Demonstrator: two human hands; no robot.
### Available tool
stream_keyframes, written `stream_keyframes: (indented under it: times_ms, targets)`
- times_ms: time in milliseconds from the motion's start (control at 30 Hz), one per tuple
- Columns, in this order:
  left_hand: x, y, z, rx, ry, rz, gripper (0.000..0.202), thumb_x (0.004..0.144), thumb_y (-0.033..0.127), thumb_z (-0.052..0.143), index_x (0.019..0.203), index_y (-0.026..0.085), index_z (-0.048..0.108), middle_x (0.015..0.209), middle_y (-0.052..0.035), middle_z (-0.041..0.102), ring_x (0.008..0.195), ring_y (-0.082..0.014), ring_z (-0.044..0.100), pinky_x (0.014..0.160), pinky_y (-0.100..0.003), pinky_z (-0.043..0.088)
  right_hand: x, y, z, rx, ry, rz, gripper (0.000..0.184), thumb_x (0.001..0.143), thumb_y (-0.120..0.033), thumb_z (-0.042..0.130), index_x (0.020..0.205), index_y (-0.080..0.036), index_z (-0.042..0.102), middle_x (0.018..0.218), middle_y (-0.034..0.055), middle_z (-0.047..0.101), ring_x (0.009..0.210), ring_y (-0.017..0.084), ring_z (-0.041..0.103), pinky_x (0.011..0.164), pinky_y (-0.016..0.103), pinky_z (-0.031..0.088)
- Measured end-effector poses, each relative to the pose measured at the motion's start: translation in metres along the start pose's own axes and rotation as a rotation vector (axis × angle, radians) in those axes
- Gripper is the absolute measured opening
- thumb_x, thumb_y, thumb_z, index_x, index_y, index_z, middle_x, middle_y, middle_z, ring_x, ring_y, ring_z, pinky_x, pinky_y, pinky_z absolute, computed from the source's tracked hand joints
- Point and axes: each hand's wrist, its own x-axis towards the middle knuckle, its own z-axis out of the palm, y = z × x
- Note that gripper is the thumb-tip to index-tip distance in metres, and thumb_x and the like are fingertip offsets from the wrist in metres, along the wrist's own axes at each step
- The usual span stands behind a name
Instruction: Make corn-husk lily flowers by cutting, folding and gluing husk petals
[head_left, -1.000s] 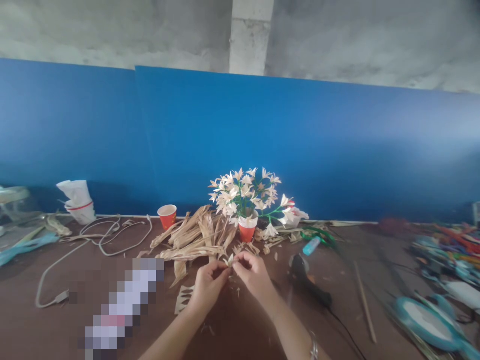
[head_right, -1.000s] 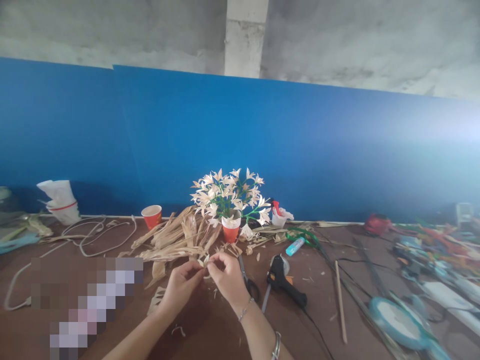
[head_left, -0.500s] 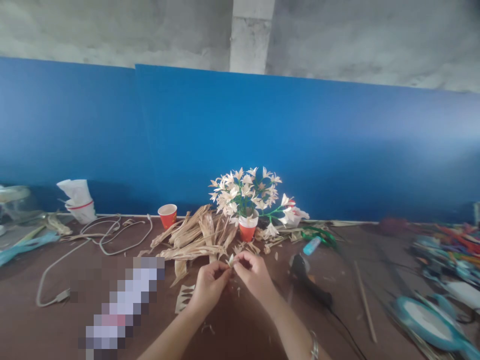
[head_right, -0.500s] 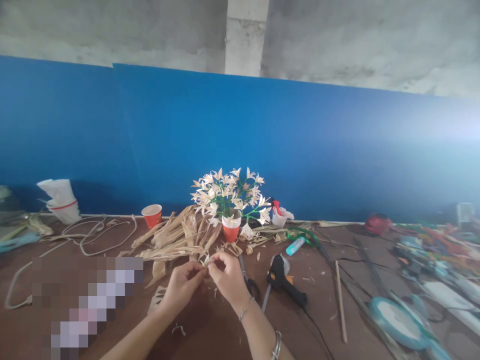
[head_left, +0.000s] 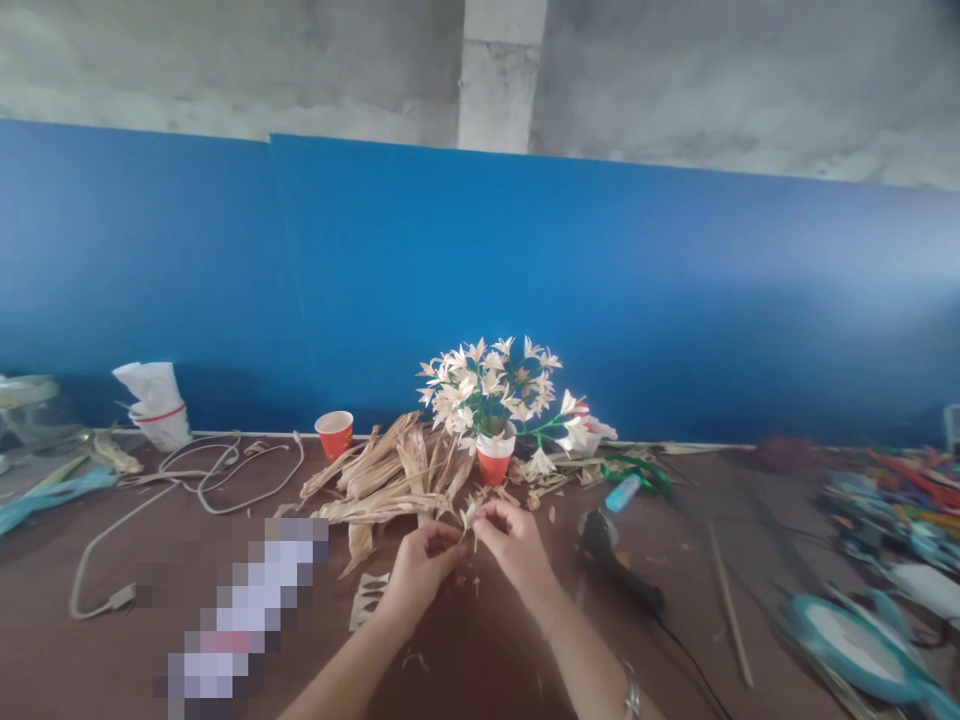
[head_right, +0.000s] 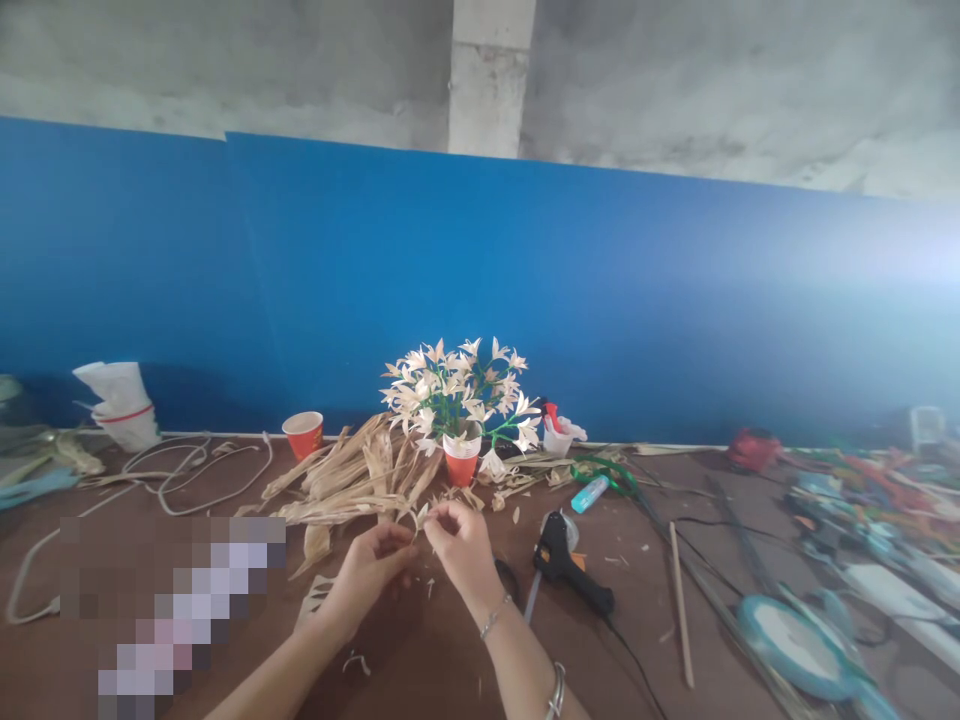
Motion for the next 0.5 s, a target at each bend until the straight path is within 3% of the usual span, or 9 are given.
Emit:
stream_keyframes:
  times_ms: [133,300,400,500]
  targets:
    - [0.003,-0.003,-0.002,0.047,0.020,0.041,0.019,0.066,0.031,0.064,0.067,0.012,0.060,0.039,0.0033,0.055,0.034,-0.0072,0.044,0.036,-0.017,0.033,0.001,0.000,-0.004,-0.006,0.032,0.024,0.014,0.068,-0.029,0.058,0.065,-0.016,0.062,0.060,0.0014,0.061,0.058,0.016,0.054,0.057,0.025,0.041]
    - [0.005,-0.003,-0.003,-0.019,0.051,0.063,0.021,0.066,0.034,0.064,0.066,0.013,0.060,0.043,0.0031,0.057,0.036,-0.0075,0.046,0.035,-0.016,0.032,0.002,-0.002,-0.007,0.006,0.049,0.035,0.027,0.076,-0.041,0.052,0.072,-0.016,0.062,0.058,0.0026,0.061,0.054,0.016,0.054,0.051,0.025,0.040]
    - [0.005,-0.003,-0.003,-0.061,0.060,0.054,0.024,0.065,0.036,0.065,0.067,0.013,0.058,0.043,0.0036,0.056,0.035,-0.0076,0.047,0.034,-0.016,0.032,0.002,-0.003,-0.009,-0.023,0.102,-0.009,0.038,0.081,-0.047,0.043,0.060,-0.018,0.054,0.052,0.0009,0.055,0.050,0.015,0.051,0.050,0.024,0.039]
    - [0.006,-0.003,-0.003,-0.098,0.068,0.053,0.026,0.065,0.037,0.066,0.069,0.014,0.056,0.052,0.0009,0.062,0.036,-0.0073,0.048,0.033,-0.016,0.032,0.005,-0.003,-0.020,-0.209,0.104,-0.031,0.044,0.085,-0.045,0.037,0.050,-0.019,0.046,0.046,-0.0005,0.050,0.048,0.013,0.049,0.051,0.023,0.037]
